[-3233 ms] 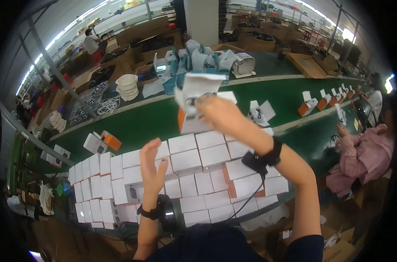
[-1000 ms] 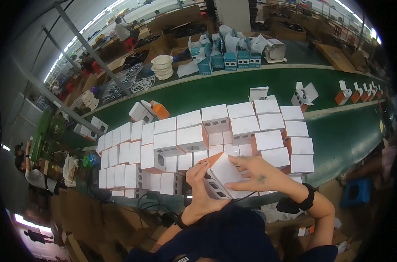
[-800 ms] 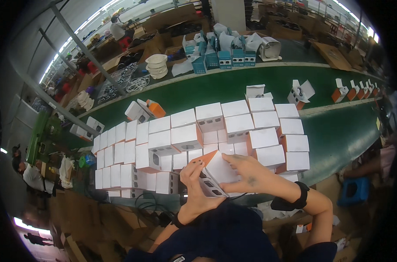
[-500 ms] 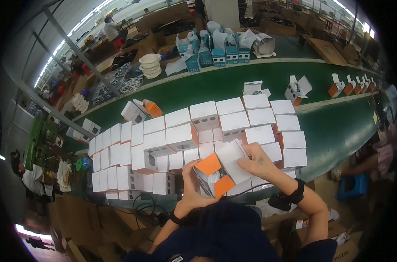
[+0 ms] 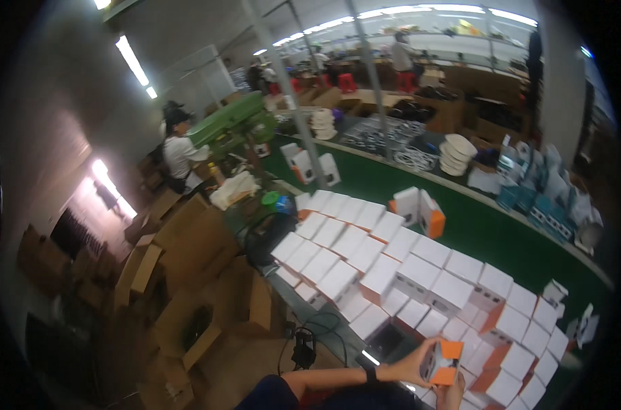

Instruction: Packing small electronic components into boxes on a factory assembly line.

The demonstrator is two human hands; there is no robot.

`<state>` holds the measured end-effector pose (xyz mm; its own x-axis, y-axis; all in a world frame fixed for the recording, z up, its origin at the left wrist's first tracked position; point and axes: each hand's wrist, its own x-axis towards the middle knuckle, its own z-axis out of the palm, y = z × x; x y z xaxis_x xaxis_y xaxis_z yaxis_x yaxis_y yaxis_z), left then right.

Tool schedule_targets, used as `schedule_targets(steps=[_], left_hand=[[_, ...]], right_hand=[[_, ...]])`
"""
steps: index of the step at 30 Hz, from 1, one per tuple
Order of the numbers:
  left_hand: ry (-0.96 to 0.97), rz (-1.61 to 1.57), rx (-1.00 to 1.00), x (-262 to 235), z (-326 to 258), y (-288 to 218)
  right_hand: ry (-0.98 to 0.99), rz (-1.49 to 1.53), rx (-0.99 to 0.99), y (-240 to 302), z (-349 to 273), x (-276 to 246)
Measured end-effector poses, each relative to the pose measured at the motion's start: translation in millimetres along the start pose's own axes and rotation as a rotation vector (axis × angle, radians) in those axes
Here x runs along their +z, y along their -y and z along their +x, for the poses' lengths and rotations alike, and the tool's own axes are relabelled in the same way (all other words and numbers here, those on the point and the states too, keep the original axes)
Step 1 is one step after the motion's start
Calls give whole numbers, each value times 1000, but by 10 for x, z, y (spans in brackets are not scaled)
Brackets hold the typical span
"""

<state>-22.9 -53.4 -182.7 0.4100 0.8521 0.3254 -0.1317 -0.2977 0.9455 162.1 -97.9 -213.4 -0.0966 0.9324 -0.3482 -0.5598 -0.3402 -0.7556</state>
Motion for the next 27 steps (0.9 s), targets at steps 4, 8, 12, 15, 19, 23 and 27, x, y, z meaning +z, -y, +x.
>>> schedule_targets(steps=[4, 8, 12, 15, 19, 23, 27], left_hand=[[-109, 230, 0, 24, 30, -223], [-53, 343, -83, 17, 146, -454], [15, 527, -267, 7, 326, -688], [-39, 614, -199, -16, 343, -585], [-78, 524, -147, -124, 360, -454], [-234, 328, -199, -194, 393, -186], [-128, 100, -526, -267, 372, -450]], right_hand=[[-174, 211, 42, 183, 59, 229], [-137, 162, -44, 381, -50, 325], [-130, 127, -125, 495, -192, 380], [-121, 97, -176, 564, -271, 419], [-143, 73, -255, 589, -394, 377], [-179, 56, -339, 615, -600, 318], [-274, -478, -216, 428, -518, 53]])
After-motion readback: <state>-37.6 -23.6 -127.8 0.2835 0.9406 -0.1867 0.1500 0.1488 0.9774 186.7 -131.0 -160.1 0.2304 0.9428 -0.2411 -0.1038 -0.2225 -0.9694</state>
